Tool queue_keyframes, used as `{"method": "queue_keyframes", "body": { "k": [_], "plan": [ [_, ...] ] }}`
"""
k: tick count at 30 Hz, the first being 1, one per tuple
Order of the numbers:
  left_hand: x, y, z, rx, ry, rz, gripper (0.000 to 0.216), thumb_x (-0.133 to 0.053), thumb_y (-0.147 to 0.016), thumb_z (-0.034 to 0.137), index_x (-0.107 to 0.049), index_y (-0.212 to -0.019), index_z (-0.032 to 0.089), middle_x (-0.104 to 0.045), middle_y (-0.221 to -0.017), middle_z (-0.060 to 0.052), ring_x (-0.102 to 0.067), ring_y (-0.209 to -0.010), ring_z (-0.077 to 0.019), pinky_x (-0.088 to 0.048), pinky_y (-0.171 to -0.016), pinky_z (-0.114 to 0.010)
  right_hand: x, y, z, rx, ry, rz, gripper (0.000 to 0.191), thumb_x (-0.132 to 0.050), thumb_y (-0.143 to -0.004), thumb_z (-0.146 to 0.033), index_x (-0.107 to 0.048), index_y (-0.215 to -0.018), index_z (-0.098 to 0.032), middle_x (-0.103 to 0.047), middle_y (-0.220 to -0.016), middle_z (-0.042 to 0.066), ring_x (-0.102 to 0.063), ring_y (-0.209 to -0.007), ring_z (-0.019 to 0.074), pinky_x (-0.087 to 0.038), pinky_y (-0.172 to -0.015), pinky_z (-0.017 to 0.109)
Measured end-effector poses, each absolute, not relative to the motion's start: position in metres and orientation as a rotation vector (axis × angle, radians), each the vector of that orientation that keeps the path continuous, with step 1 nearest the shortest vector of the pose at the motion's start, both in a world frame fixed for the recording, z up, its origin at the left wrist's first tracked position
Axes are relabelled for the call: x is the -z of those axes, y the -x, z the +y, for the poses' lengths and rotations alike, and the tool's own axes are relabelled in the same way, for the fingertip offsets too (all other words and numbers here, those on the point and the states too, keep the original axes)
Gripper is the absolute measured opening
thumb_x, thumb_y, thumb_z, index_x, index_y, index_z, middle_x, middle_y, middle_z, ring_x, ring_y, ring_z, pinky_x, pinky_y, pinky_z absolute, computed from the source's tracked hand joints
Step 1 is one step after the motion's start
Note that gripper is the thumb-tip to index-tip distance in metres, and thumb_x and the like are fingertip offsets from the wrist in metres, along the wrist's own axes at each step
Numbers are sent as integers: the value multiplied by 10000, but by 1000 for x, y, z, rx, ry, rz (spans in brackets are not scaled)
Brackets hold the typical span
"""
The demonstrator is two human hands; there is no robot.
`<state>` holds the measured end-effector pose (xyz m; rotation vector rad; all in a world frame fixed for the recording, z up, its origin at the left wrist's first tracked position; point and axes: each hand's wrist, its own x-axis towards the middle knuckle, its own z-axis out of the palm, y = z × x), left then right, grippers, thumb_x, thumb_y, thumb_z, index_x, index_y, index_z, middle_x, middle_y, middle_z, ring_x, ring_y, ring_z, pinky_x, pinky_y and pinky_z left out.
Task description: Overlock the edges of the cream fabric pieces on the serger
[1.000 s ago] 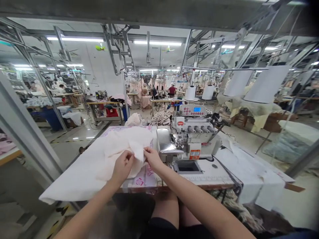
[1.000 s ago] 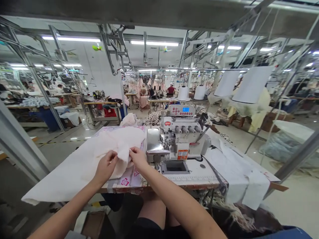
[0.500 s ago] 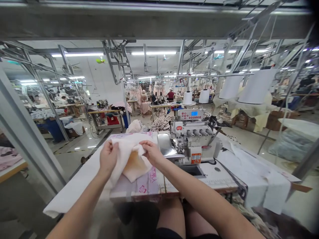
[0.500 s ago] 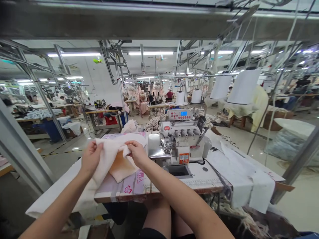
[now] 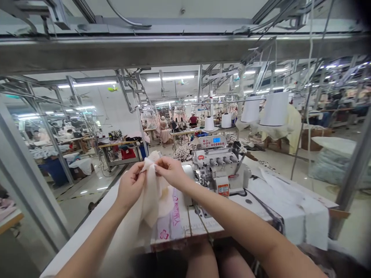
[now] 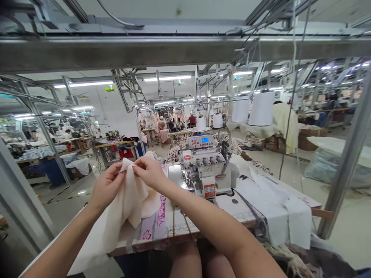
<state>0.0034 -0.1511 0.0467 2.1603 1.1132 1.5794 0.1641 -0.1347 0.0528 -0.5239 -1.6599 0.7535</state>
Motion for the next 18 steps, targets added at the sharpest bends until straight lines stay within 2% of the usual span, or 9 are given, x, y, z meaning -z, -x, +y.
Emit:
{"method": "queue_keyframes", "body": {
  "k": [5,10,15,18],
  "plan": [
    [-55,-9,-158,-1563,-2168,1130,325,-496,-798,323,-576,-1079,180,-634,-1045,-49,-578,-924,-193,-426,-817,-279,-63,-167,-136,-531,661,-1627,201,-563,-738,-332,-498,-642,-168,-485,-563,-43,-448,-544,96,-332,-516,212],
    [-72,-24,-169,-1557,-2367,1360,323,-581,-752,402,-543,-994,192,-622,-892,-20,-567,-787,-175,-430,-713,-264,-76,-164,-137,-544,671,-1625,184,-581,-711,-308,-503,-626,-166,-493,-575,-49,-453,-552,93,-326,-531,212],
    [-100,-40,-173,-1634,-2585,1594,111,-433,-820,286,-476,-855,189,-534,-747,-15,-513,-657,-171,-371,-586,-266,-105,-167,-144,-425,644,-1619,173,-572,-715,-253,-478,-598,-168,-452,-572,-56,-415,-570,94,-308,-556,221],
    [-126,-44,-172,-1554,-2711,1556,114,-366,-810,225,-470,-833,184,-527,-728,-29,-504,-657,-184,-356,-587,-280,-126,-173,-145,-300,588,-1622,222,-568,-722,-228,-424,-564,-169,-415,-593,-49,-397,-617,100,-301,-586,229]
  ]
}}
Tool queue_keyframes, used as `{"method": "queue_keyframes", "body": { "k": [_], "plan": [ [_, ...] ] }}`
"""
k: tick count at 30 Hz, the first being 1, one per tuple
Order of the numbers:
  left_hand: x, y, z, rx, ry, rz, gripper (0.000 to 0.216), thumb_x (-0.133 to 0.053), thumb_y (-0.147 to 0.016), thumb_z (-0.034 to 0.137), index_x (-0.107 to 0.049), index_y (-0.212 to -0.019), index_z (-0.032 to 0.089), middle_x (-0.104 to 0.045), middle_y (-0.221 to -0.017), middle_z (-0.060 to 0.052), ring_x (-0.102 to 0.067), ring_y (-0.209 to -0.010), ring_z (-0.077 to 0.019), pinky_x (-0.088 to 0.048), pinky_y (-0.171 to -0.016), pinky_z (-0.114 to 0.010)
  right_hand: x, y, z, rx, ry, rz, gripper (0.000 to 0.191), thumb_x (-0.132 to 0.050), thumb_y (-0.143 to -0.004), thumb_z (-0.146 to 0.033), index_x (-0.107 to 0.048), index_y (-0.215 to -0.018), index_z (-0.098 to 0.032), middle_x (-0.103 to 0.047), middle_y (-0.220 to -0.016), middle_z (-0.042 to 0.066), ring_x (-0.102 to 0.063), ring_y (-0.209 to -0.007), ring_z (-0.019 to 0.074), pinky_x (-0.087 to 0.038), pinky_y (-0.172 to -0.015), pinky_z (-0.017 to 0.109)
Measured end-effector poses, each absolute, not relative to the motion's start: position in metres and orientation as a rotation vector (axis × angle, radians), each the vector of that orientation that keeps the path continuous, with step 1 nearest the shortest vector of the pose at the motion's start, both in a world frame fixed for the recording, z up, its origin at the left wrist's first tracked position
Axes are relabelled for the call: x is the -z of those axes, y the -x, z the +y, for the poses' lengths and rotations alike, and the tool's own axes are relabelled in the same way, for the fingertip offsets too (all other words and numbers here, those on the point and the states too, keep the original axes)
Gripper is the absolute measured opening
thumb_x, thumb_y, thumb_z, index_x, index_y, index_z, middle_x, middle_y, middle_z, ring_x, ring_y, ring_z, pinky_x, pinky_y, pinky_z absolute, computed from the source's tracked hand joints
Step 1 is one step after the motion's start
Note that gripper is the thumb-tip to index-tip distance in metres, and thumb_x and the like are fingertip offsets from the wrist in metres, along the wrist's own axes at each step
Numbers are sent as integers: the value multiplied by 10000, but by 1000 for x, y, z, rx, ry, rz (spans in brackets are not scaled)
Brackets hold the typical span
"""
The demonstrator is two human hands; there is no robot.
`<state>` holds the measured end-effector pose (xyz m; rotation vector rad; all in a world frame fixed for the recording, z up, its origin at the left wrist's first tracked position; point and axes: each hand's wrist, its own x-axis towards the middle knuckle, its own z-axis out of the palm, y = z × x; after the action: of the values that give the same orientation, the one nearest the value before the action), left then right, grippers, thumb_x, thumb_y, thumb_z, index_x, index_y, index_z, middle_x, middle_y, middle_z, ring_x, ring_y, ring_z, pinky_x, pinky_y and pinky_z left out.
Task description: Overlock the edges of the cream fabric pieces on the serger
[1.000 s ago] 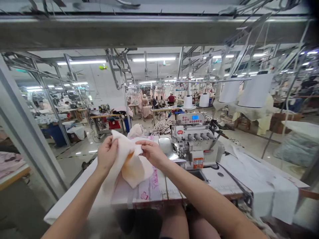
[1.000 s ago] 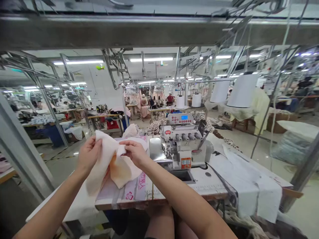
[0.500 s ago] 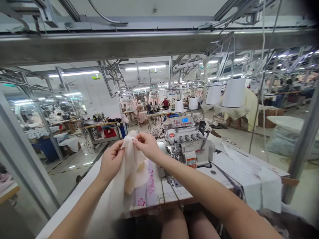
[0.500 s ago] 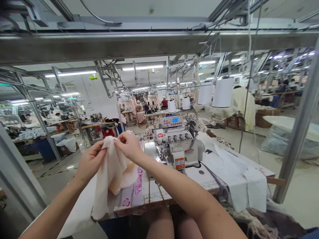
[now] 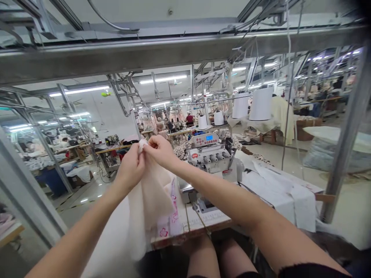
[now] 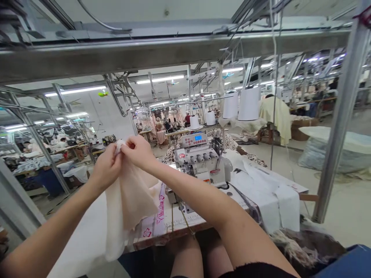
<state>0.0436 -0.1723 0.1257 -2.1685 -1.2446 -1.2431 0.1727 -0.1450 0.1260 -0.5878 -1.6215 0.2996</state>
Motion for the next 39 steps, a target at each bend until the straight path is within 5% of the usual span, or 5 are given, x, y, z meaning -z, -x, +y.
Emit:
{"method": "queue_keyframes", "body": {
  "k": [7,13,18,22,39],
  "plan": [
    [-211,-46,-194,1309,2264,-1067,202,-383,-838,305,-540,-830,178,-532,-694,12,-461,-635,-132,-327,-592,-240,-160,-198,-167,-653,285,-1729,263,-623,-728,-381,-466,-716,-171,-467,-631,-48,-441,-593,89,-340,-566,228],
    [-255,-70,-231,1557,2543,-783,239,-511,-809,390,-580,-825,162,-519,-694,22,-438,-600,-87,-355,-566,-202,-176,-235,-219,-423,246,-1759,231,-601,-758,-374,-557,-688,-158,-532,-787,10,-471,-745,107,-371,-645,233],
    [-254,-89,-254,1783,2694,-808,308,-602,-760,443,-566,-845,149,-540,-695,21,-457,-579,-77,-369,-516,-181,-192,-254,-262,-668,226,-1747,309,-635,-724,-435,-478,-837,-195,-502,-733,-25,-472,-638,93,-358,-542,203],
    [-246,-93,-258,1946,2933,-907,330,-658,-705,454,-540,-871,194,-540,-659,28,-483,-560,-106,-415,-501,-216,-187,-268,-286,-427,359,-1807,311,-710,-659,-361,-509,-831,-199,-529,-800,-25,-512,-747,121,-402,-617,215],
    [-215,-113,-255,1647,2947,-982,357,-627,-699,530,-564,-734,180,-547,-615,13,-469,-556,-124,-374,-492,-207,-128,-350,-308,-638,796,-2101,300,-734,-616,-407,-713,-757,-143,-601,-830,14,-565,-823,161,-430,-677,210]
  ]
}}
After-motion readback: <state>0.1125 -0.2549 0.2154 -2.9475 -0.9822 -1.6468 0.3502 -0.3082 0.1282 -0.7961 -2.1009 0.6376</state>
